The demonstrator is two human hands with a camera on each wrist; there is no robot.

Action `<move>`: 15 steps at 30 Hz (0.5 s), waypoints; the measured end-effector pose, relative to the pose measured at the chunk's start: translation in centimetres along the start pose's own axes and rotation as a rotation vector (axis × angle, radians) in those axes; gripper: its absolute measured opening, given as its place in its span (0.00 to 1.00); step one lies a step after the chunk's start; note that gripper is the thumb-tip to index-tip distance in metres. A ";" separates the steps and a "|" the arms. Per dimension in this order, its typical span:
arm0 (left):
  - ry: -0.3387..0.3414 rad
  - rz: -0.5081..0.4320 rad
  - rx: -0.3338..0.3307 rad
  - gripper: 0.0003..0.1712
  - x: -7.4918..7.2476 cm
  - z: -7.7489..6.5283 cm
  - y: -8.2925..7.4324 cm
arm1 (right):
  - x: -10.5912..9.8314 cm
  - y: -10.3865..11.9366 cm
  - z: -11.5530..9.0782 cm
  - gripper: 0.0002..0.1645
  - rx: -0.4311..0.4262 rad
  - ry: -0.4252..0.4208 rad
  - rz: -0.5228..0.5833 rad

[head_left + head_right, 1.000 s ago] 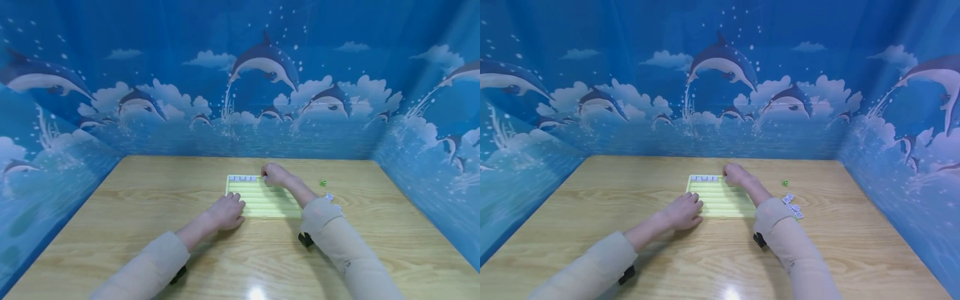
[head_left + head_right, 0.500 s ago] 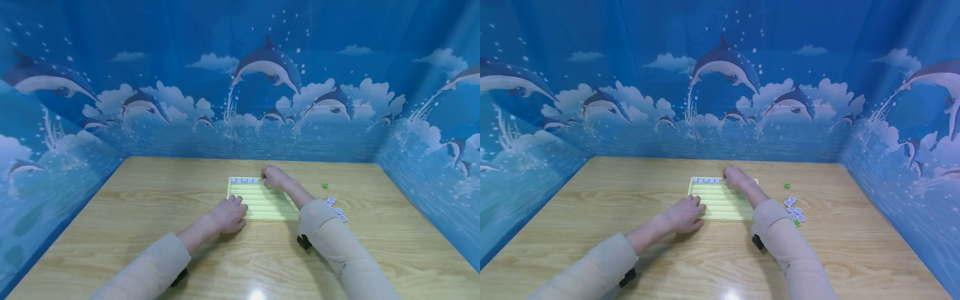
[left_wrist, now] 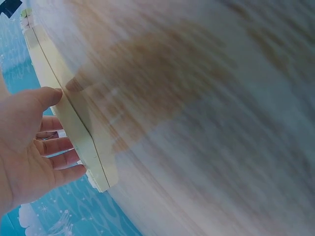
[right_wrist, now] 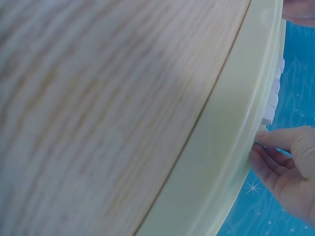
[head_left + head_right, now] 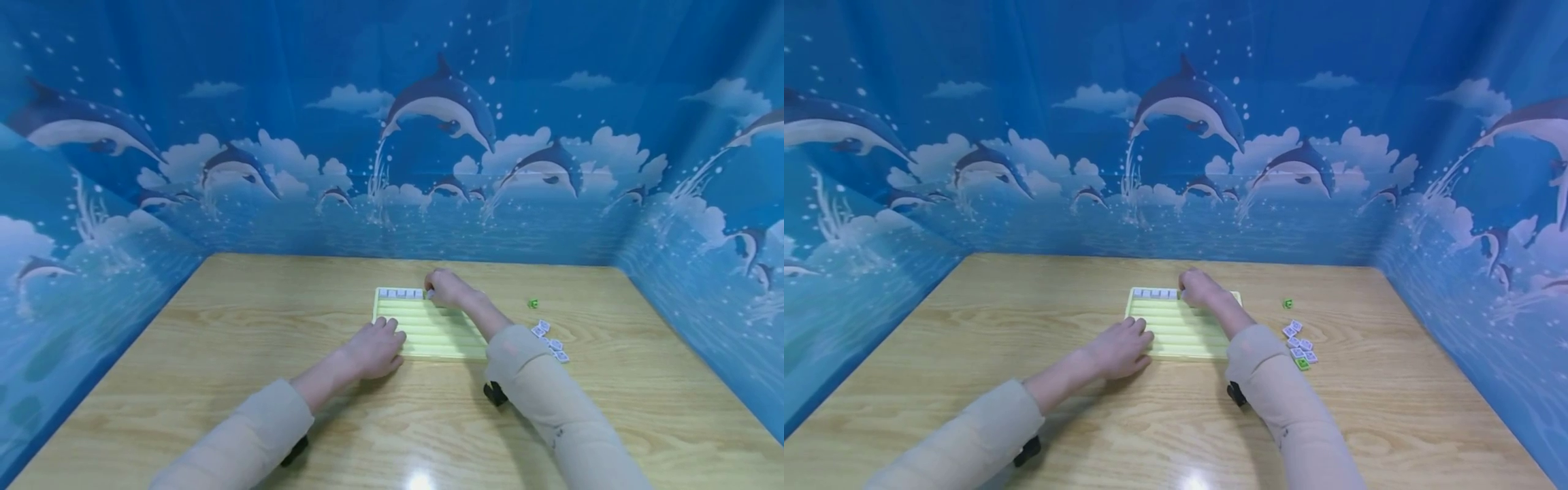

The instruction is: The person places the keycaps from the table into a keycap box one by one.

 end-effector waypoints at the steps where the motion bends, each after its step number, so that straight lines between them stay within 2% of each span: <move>1: -0.002 0.004 0.000 0.17 0.0 0.0 0.0 | 0.0 0.0 0.0 0.05 -0.002 -0.001 0.003; 9: 0.003 0.007 -0.006 0.17 0.0 -0.2 -0.1 | 0.0 0.2 -0.1 0.08 -0.013 -0.014 0.031; 15: -0.001 0.000 -0.010 0.16 -0.2 -0.2 -0.2 | -0.2 0.5 0.0 0.11 -0.057 -0.050 -0.007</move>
Point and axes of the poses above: each hand's wrist, its own z-axis towards the middle knuckle, its own x-axis out of the palm, y = z × x, the point moved 10 cm from there along z, towards the middle knuckle, and after that the axes turned 4 degrees about y, right-handed, at the moved point
